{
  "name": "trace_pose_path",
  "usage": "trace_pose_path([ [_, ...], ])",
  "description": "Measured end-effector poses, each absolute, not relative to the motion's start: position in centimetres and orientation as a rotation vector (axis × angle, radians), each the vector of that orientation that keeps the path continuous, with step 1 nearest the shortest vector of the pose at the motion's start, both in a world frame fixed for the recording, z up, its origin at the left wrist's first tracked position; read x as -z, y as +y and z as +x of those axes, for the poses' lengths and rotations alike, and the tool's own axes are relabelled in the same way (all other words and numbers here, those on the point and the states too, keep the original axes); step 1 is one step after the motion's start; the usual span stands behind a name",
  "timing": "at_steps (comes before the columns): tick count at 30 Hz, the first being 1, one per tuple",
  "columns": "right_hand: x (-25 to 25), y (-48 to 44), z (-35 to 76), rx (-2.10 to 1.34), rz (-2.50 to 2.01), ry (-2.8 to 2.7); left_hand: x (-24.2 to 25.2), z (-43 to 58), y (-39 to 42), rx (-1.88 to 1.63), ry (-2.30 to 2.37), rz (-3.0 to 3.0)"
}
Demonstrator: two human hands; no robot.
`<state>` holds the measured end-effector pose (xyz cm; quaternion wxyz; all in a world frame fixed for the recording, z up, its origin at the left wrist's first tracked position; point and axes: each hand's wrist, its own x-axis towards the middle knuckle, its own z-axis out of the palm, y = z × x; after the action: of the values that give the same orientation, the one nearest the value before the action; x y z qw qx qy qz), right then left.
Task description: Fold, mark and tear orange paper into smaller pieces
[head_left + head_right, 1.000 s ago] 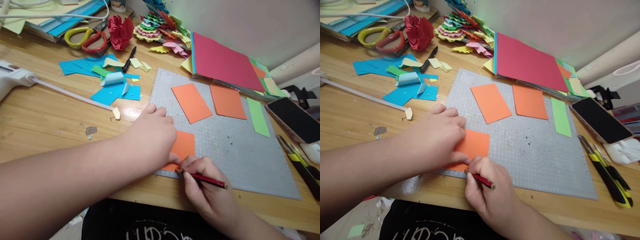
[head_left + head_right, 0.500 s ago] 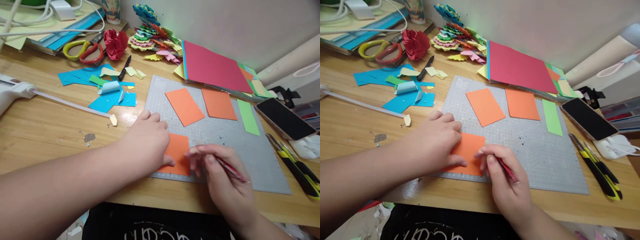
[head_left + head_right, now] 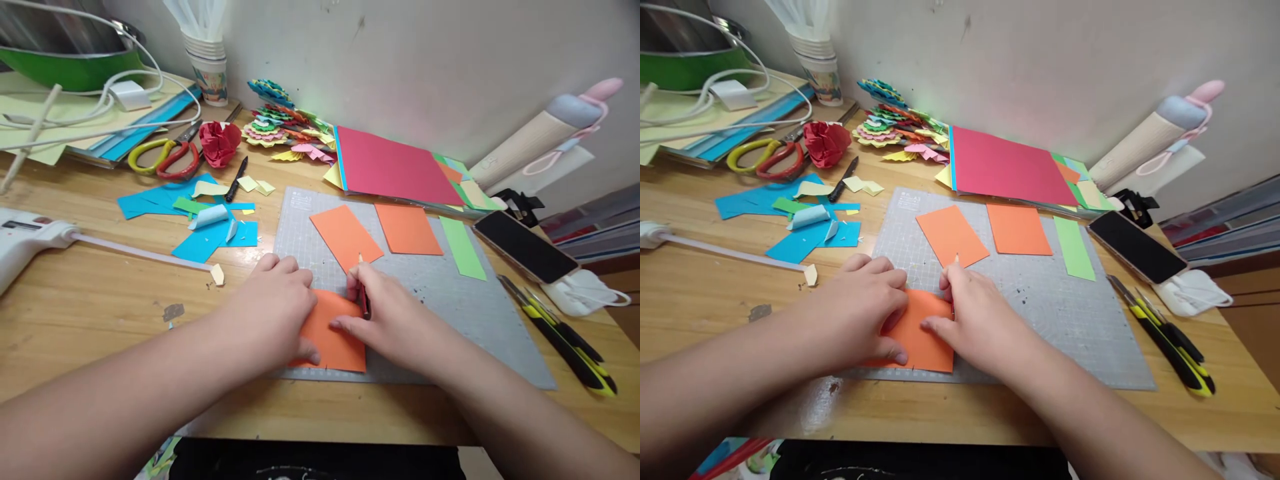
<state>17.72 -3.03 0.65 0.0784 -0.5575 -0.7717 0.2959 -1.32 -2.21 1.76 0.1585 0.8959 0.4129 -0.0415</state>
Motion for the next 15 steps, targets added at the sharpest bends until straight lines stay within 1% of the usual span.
trace_pose_path([
  [5, -0.6, -3.2, 17.3, -1.083, -1.646, -2.053, -1.4, -1.2, -2.0, 0.08, 1.171, 2.56],
  [9, 0.1, -3.3, 18.5, -1.193, -1.574, -1.956, -0.9, -1.0, -1.7, -0.183, 1.292, 2.433],
  [12, 0.5, -3.2, 21.0, -1.137, -1.562, -1.891, -0.5, -1.0, -1.2, -0.443, 1.472, 2.333],
  [15, 0.8, -3.0, 24.3, -1.034, -1.581, -1.699, 0.0, -0.9, 0.0, -0.511, 1.606, 2.302],
])
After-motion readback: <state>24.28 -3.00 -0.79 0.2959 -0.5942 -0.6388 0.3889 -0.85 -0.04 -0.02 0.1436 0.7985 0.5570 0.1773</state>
